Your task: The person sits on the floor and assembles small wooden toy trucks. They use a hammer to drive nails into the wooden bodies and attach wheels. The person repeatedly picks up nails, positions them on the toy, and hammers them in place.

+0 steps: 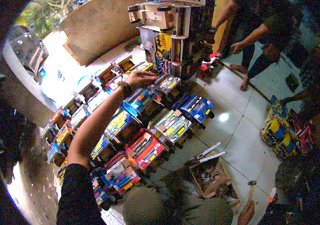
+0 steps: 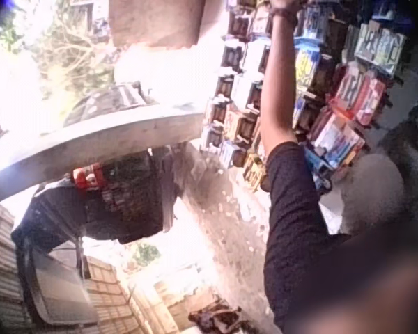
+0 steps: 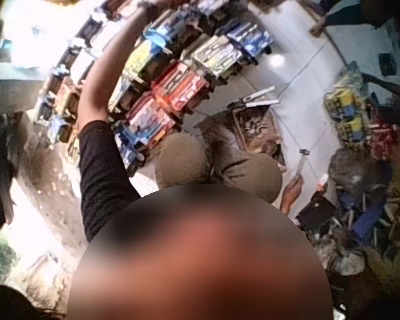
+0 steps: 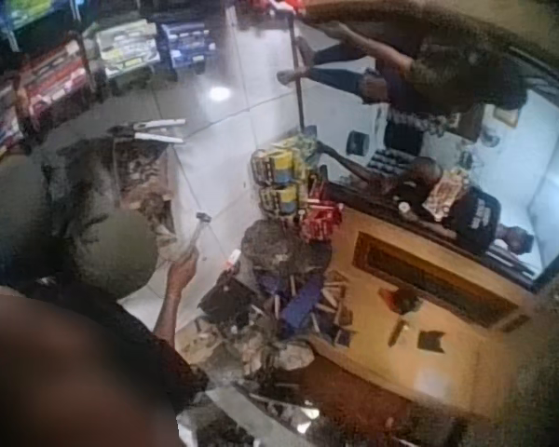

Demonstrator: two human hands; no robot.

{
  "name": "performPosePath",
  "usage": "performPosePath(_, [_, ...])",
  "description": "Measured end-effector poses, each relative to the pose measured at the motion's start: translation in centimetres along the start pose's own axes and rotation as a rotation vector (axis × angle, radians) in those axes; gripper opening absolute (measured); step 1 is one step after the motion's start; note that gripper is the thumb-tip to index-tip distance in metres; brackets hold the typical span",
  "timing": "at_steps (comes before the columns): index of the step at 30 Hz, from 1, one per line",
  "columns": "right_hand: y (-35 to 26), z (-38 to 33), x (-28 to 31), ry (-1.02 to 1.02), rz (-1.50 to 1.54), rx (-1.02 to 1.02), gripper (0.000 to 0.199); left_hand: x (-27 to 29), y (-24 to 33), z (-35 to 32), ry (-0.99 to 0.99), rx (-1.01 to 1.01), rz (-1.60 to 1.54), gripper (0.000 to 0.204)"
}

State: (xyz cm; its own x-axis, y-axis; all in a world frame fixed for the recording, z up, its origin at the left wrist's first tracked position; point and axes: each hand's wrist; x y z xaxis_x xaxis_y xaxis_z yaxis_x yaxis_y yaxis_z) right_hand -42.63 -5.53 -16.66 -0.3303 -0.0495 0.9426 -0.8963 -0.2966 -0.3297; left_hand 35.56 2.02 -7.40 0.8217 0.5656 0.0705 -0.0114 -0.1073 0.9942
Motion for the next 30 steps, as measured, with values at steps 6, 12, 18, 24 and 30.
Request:
performPosePath(6, [-4.1,5.4,2.8,0.085,0.128,-0.047,0.027,-1.0,-2.0,7.4,0.021,-0.008,-0.032,0.032])
performPosePath(12, [-13.1,6.8,3.0,-0.065,0.204,-0.053,0.028,-1.6,-2.7,8.4,0.009,0.013,0.024,0.032])
performPosePath(18, [-18.6,8.8,2.8,-0.147,0.186,0.106,0.027,-2.0,-3.4,8.8,-0.013,0.057,-0.078,0.024])
performPosePath(24, [-22.9,12.0,3.2,-0.207,0.221,0.17,0.027,-2.3,-4.6,9.3,-0.022,0.029,-0.16,0.028])
performPosePath(30, [-29.0,16.0,3.1,-0.274,0.322,0.18,0.031,-2.3,-5.0,9.6,-0.046,0.001,-0.184,0.032])
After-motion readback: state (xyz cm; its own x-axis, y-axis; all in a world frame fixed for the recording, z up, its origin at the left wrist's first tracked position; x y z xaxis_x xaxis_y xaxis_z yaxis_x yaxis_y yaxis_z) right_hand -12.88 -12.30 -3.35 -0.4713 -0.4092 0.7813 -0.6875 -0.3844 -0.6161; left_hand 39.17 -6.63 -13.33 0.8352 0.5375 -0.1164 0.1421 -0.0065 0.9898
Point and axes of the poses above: each hand's wrist, its own z-axis towards the middle knuckle, its own x-axis out of the back of the hand, y = z × x
